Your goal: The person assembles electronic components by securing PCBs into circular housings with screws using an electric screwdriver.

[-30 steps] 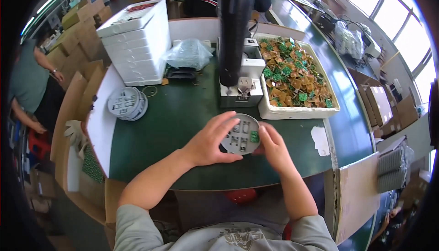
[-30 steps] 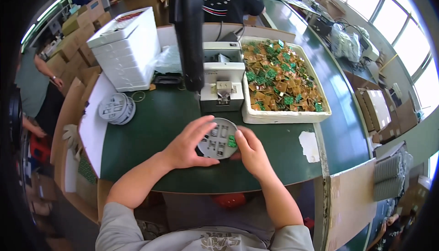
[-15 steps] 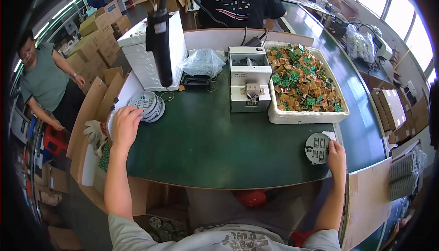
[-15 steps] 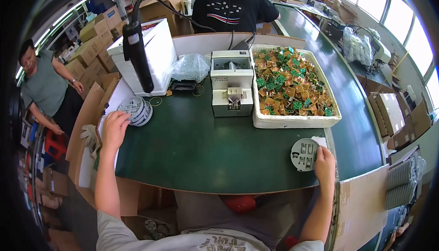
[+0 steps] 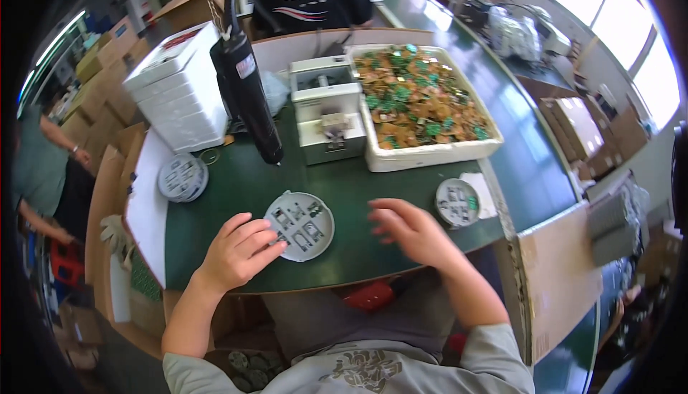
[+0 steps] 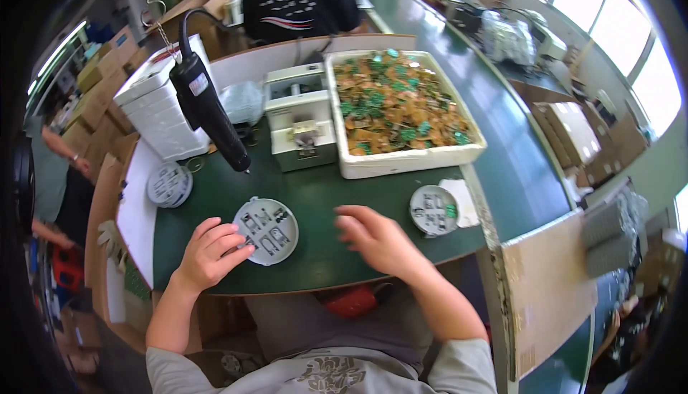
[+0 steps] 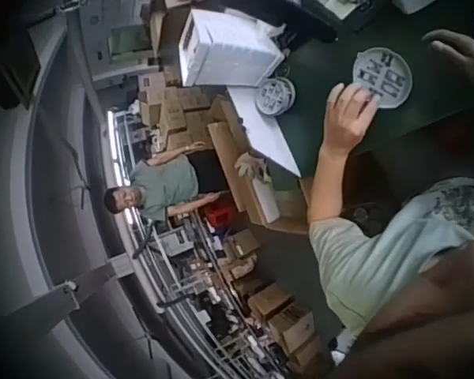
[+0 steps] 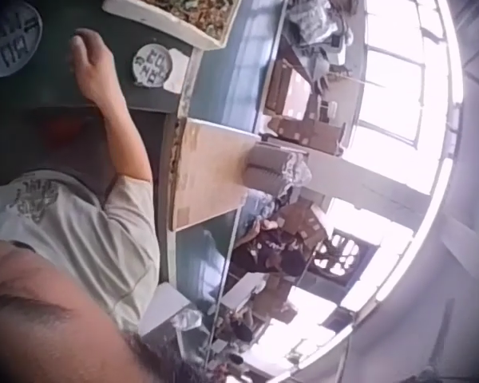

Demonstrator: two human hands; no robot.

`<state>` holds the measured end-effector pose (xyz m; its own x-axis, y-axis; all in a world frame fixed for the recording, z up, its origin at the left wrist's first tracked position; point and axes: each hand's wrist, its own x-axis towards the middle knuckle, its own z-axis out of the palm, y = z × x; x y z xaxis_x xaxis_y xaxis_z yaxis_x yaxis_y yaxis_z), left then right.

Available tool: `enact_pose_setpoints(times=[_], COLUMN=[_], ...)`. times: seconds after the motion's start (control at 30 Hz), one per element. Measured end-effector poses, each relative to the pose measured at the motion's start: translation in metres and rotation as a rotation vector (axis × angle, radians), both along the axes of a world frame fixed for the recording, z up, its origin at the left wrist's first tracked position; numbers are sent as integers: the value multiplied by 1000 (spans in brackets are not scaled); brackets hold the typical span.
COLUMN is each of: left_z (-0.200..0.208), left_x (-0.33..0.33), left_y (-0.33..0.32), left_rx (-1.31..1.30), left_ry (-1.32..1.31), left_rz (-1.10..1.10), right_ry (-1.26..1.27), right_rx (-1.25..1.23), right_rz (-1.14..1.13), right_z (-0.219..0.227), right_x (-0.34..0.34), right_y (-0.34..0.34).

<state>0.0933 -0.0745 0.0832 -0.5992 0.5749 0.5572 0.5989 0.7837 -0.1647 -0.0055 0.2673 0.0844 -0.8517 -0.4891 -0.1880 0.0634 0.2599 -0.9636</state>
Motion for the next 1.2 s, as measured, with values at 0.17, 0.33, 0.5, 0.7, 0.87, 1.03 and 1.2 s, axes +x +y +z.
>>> enact_pose_setpoints(times=[0.17,0.33,0.5,0.7,0.87,1.03,1.2], left_z=[-14,-7,-23,-15,-32,-34,-38], left_x=[-62,-90,-93,-80,-66,-69,-73], left_y=[37,53,32,36,39,42,40], left_rx=[83,128,-23,5,-4,85,174], left_ry=[-97,-54,-12,-115,-248,-251,-283], left_rz=[-265,-255,-331,-366,-363,-391,-388], right_ry=[-31,-64,-34,269,778,750,699], right_rx=[-67,115,24,-28,492,1156,1106], right_rz=[-61,117,40,-110,-354,-220,-107], right_z=[-18,-26,-40,-27,21,21,33], right_x=[-20,-46,-56,-43,-106,-165,-168], right_y=[-31,-18,-37,-42,-12,-3,-10])
